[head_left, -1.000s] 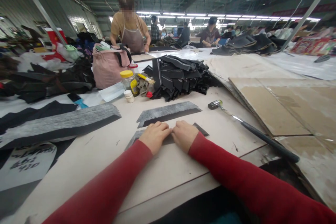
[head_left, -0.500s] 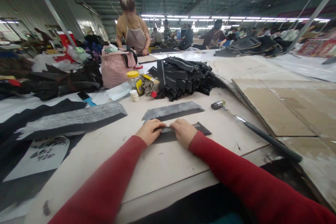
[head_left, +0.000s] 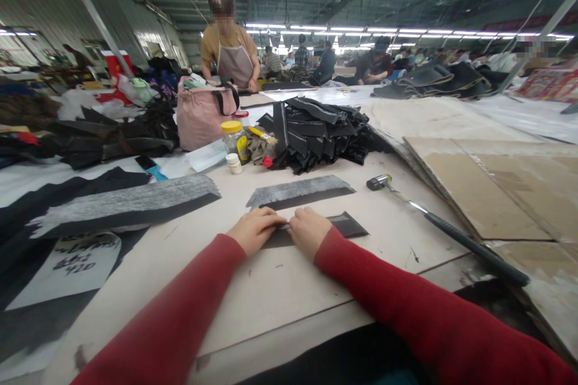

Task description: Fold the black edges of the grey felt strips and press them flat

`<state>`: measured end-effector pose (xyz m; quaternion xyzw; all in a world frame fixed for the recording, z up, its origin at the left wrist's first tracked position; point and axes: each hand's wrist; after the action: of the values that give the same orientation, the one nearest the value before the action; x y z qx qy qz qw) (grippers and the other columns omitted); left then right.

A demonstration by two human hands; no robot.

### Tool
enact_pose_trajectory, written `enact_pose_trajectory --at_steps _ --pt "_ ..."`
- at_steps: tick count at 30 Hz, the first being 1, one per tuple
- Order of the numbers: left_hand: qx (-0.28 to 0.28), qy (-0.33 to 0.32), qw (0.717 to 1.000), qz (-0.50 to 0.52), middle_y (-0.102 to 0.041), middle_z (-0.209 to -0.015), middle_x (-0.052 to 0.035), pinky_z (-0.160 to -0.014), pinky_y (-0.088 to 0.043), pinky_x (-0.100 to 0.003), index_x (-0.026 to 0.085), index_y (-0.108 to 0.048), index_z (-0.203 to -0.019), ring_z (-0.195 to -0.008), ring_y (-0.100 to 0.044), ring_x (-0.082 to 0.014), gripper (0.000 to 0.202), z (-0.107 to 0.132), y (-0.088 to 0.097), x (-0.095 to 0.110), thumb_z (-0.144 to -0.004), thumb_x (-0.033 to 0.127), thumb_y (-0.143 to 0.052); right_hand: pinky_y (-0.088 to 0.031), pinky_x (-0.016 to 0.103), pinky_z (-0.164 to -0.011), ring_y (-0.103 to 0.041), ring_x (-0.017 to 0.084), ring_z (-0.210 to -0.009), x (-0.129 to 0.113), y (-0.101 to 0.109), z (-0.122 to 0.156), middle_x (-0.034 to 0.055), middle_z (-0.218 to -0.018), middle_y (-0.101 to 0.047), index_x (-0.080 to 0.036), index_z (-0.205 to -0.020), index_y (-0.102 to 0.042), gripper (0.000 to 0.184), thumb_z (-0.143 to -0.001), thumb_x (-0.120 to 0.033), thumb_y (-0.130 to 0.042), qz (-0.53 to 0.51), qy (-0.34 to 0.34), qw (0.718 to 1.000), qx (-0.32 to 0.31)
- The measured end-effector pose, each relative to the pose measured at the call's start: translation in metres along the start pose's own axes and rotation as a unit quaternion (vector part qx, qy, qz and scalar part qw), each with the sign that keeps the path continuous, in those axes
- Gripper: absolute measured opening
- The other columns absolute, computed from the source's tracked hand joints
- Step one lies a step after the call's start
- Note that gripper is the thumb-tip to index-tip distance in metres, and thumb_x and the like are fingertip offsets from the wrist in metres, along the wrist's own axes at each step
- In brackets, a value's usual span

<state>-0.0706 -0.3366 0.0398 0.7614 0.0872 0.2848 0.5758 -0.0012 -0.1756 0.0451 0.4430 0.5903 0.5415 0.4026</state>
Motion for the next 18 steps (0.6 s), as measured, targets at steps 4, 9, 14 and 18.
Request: enact_pose_trajectory --at_steps 4,9,14,18 --pt "0.013 0.047 0.997 0.056 -0.057 -0.098 -0.0063 -0.086 -0.038 -0.030 0.015 -0.055 -0.106 -0.093 -0.051 -0.0162 0.030 0.008 0.006 -0.014 -0.078 0.017 -0.042 -0.037 0.031 -0.075 -0.046 0.022 -0.086 0.002 -0.001 0.001 0.0110 -0.085 -0.054 -0.011 -0.086 -0.059 0.021 -0.081 -0.025 -0.043 -0.010 -0.020 0.999 0.031" --pt "0.018 0.072 0.993 0.090 -0.057 -0.094 -0.0046 -0.085 -0.040 -0.030 0.017 -0.060 -0.097 -0.090 -0.052 -0.0161 0.026 0.011 0.007 -0.017 -0.075 0.017 -0.046 -0.036 0.028 -0.077 -0.046 0.019 -0.087 0.002 -0.001 -0.006 0.0094 -0.091 -0.054 -0.013 -0.095 -0.058 0.024 -0.076 -0.013 -0.044 -0.083 0.011 0.996 0.019" --pt "0.036 0.056 0.993 0.102 -0.057 -0.086 -0.0031 -0.082 -0.040 -0.029 0.017 -0.062 -0.088 -0.085 -0.052 -0.0147 0.024 0.011 0.000 -0.019 -0.070 0.010 -0.047 -0.036 0.026 -0.077 -0.046 0.017 -0.089 -0.001 -0.003 -0.016 0.0076 -0.093 -0.053 -0.014 -0.100 -0.056 0.036 -0.068 -0.003 -0.044 -0.120 0.046 0.992 0.000" --pt "0.035 0.023 0.996 0.076 -0.054 -0.086 -0.0035 -0.081 -0.040 -0.029 0.018 -0.063 -0.086 -0.086 -0.050 -0.0148 0.023 0.011 -0.002 -0.022 -0.073 0.011 -0.045 -0.036 0.030 -0.076 -0.045 0.020 -0.087 -0.010 -0.003 -0.016 0.0101 -0.087 -0.053 -0.011 -0.088 -0.060 0.025 -0.077 -0.007 -0.038 -0.051 0.079 0.996 -0.008"
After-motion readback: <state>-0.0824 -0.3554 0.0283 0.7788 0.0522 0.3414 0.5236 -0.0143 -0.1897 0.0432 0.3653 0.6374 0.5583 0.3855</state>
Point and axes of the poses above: each hand's wrist, its own z-axis away from the middle knuckle, its own y-axis out of the back of the hand, x = y × z
